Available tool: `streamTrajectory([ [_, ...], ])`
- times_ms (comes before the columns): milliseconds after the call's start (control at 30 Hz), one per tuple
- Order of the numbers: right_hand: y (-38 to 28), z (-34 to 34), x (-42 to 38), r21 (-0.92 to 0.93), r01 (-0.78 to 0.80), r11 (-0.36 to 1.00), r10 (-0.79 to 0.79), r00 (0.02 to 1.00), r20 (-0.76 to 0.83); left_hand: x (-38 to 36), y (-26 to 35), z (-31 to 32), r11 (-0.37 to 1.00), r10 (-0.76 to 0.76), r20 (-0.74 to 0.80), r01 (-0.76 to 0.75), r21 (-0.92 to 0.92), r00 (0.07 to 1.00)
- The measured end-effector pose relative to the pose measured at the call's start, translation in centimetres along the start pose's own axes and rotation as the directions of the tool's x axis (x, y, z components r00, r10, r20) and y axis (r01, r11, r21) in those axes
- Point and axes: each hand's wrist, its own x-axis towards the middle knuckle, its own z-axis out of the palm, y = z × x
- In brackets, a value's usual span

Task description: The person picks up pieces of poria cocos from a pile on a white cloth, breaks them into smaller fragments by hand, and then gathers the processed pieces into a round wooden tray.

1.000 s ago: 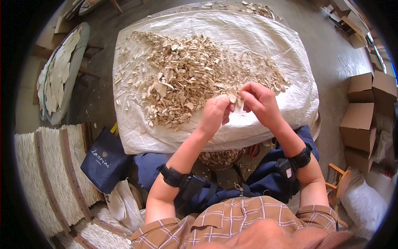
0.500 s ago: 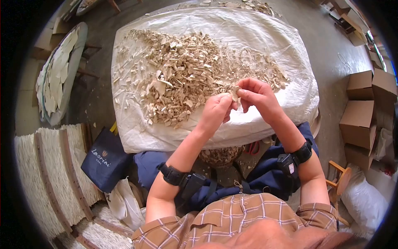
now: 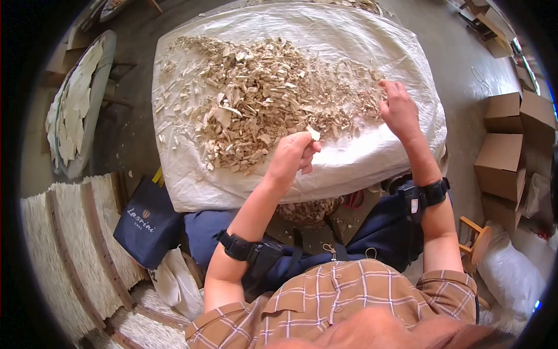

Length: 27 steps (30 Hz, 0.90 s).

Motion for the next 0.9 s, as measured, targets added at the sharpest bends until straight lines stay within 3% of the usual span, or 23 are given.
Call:
streamTrajectory([
  [67, -0.4, 0.6, -0.1, 0.487, -0.039, 0.872, -0.073, 0.975, 0.209, -0.1, -0.1, 0.0, 1.000, 0.008, -0.012, -0.008, 0.008, 1.000],
  [100, -1.6, 0.1, -0.2, 0.491, -0.035, 0.871, -0.080, 0.974, 0.212, -0.2, 0.1, 0.2, 0.999, 0.013, -0.005, -0.013, 0.040, 1.000],
  [133, -3.7, -1.0, -0.7, 0.723, -0.285, 0.630, -0.134, 0.876, 0.463, -0.2, 0.0, 0.4, 0.997, 0.017, 0.003, -0.017, 0.074, 1.000],
  [167, -5.3, -1.6, -1.2, 0.767, -0.558, 0.317, -0.277, 0.719, 0.638, -0.2, -0.1, 0.5, 0.997, 0.017, -0.003, -0.017, 0.073, 1.000],
  [233, -6.4, -1.3, -2.1, 0.758, -0.586, 0.288, -0.362, 0.666, 0.652, 0.0, -0.5, 0.8, 0.951, 0.103, 0.007, -0.100, 0.294, 0.995],
  [300, -6.7, -1.5, -2.5, 0.763, -0.597, 0.247, -0.347, 0.681, 0.645, 0.0, -0.7, 1.0, 0.919, 0.161, 0.011, -0.154, 0.364, 0.987],
  [400, -6.3, -2.0, -2.4, 0.822, -0.532, 0.203, -0.345, 0.747, 0.568, -0.2, -0.3, 1.4, 0.969, 0.111, 0.079, -0.126, 0.214, 0.991],
  [433, -6.3, -2.0, -2.4, 0.822, -0.531, 0.204, -0.344, 0.747, 0.568, -0.3, -0.1, 1.6, 0.993, 0.086, 0.085, -0.092, 0.075, 0.993],
  [467, -6.3, -2.0, -2.4, 0.901, -0.394, 0.182, -0.373, 0.820, 0.434, -0.3, 0.0, 1.8, 0.996, 0.060, 0.095, -0.054, -0.064, 0.994],
  [500, -6.3, -1.9, -2.4, 0.957, -0.248, 0.154, -0.399, 0.870, 0.290, -0.3, 0.1, 1.8, 0.997, 0.058, 0.094, -0.053, -0.064, 0.994],
  [600, -6.1, -2.0, -2.5, 0.970, -0.116, 0.213, -0.407, 0.892, 0.195, -0.1, 0.2, 1.8, 0.986, 0.022, 0.110, -0.004, -0.166, 0.994],
  [733, -6.3, -2.0, -2.6, 0.966, -0.206, 0.159, -0.396, 0.883, 0.254, 0.3, -0.1, 1.4, 0.979, 0.108, 0.089, -0.090, -0.183, 0.990],
  [800, -6.8, -2.6, -2.6, 0.810, -0.586, 0.006, -0.201, 0.793, 0.575, 0.3, -0.1, 1.4, 0.979, 0.151, 0.067, -0.140, -0.146, 0.986],
  [833, -6.8, -2.5, -2.6, 0.809, -0.588, 0.007, -0.204, 0.791, 0.577, 0.3, 0.1, 1.6, 0.982, 0.186, -0.021, -0.187, -0.030, 0.982],
  [867, -6.7, -2.4, -2.7, 0.813, -0.574, 0.099, -0.231, 0.781, 0.580, 0.2, 0.2, 1.8, 0.972, 0.228, -0.103, -0.219, 0.090, 0.968],
  [900, -6.6, -2.4, -2.8, 0.812, -0.552, 0.191, -0.257, 0.770, 0.584, 0.2, 0.2, 1.8, 0.972, 0.228, -0.104, -0.219, 0.089, 0.968],
])
